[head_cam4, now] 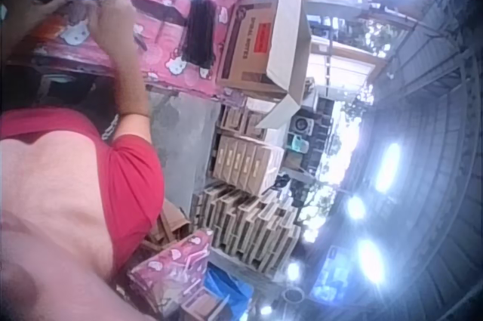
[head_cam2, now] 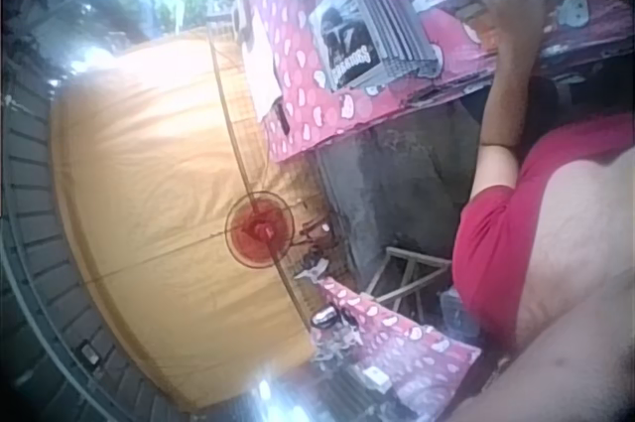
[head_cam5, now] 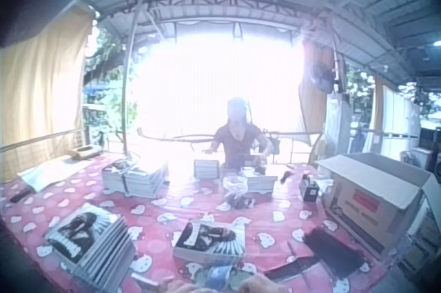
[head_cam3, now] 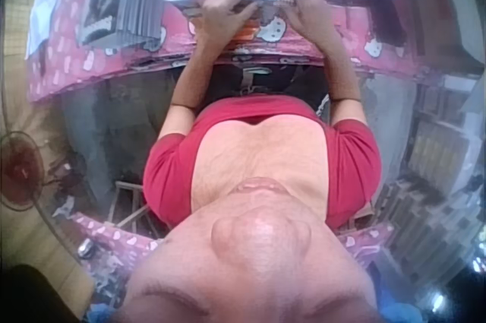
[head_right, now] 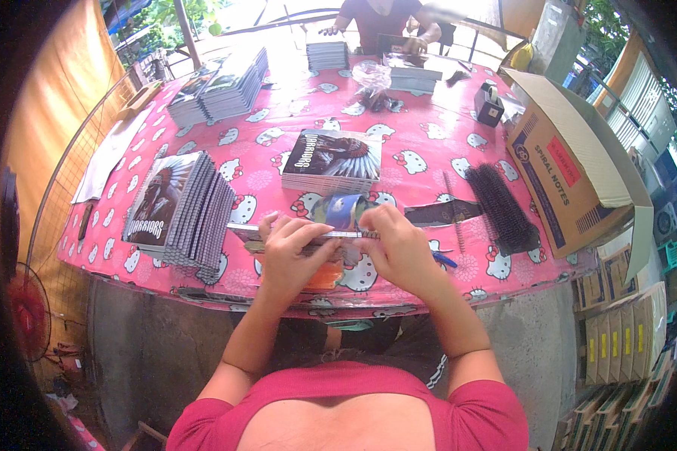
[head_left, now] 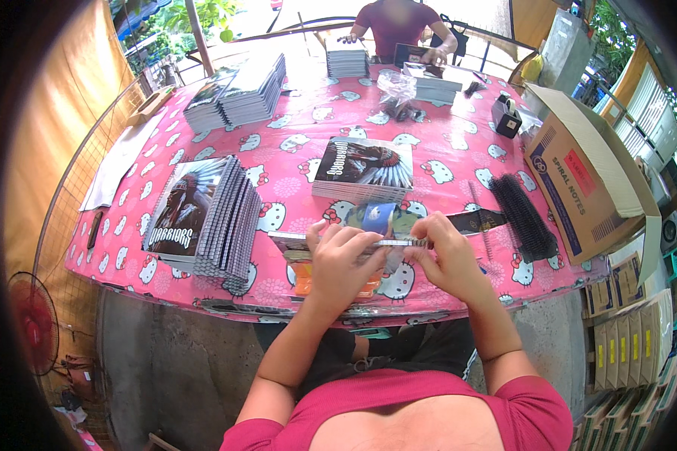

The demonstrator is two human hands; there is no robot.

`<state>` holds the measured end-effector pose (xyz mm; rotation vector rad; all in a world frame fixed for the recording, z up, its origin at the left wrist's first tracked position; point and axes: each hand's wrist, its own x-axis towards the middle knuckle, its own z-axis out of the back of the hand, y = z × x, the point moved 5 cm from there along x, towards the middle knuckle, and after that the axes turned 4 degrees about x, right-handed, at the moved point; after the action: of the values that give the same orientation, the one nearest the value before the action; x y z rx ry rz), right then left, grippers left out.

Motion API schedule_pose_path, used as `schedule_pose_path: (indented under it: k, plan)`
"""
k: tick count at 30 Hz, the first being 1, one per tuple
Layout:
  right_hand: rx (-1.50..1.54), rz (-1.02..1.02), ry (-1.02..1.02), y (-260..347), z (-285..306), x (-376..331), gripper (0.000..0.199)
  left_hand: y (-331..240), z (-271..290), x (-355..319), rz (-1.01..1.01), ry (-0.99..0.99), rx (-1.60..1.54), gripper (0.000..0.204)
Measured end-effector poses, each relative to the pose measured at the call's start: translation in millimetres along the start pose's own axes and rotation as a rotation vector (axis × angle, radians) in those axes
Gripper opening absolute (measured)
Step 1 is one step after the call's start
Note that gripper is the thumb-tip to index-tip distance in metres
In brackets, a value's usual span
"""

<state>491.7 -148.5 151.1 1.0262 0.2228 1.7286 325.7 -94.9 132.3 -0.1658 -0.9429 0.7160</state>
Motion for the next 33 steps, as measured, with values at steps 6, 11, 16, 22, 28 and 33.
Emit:
schedule_pose_path:
  k: [6,11,16,22,28,33]
  plan:
    - [-0.086,-0.023,-0.066,10.1,-5.7,3.6,0.015,-0.3,-0.7,-1.6,-0.015,-0.016,-0.013,0.017]
    - [0.147,-0.121,0.181,-12.2,0.2,15.2,0.021,-1.8,3.1,-5.0,-0.052,-0.021,-0.026,0.017]
    - [-0.517,-0.058,0.535,-97.7,-38.4,27.9,0.031,-1.6,1.8,-9.0,-0.048,-0.031,-0.061,0.021]
    - [-0.041,-0.392,0.303,-126.5,-17.6,25.6,0.039,5.3,8.8,-10.3,0.033,-0.067,0.123,0.028]
    - [0.31,-0.054,0.263,-124.4,-9.0,27.9,0.046,9.2,6.6,-5.7,0.031,-0.011,0.072,0.028]
    - [0.59,-0.239,0.305,-124.7,-15.4,23.8,0.049,10.8,10.4,-8.0,0.07,-0.041,0.058,0.028]
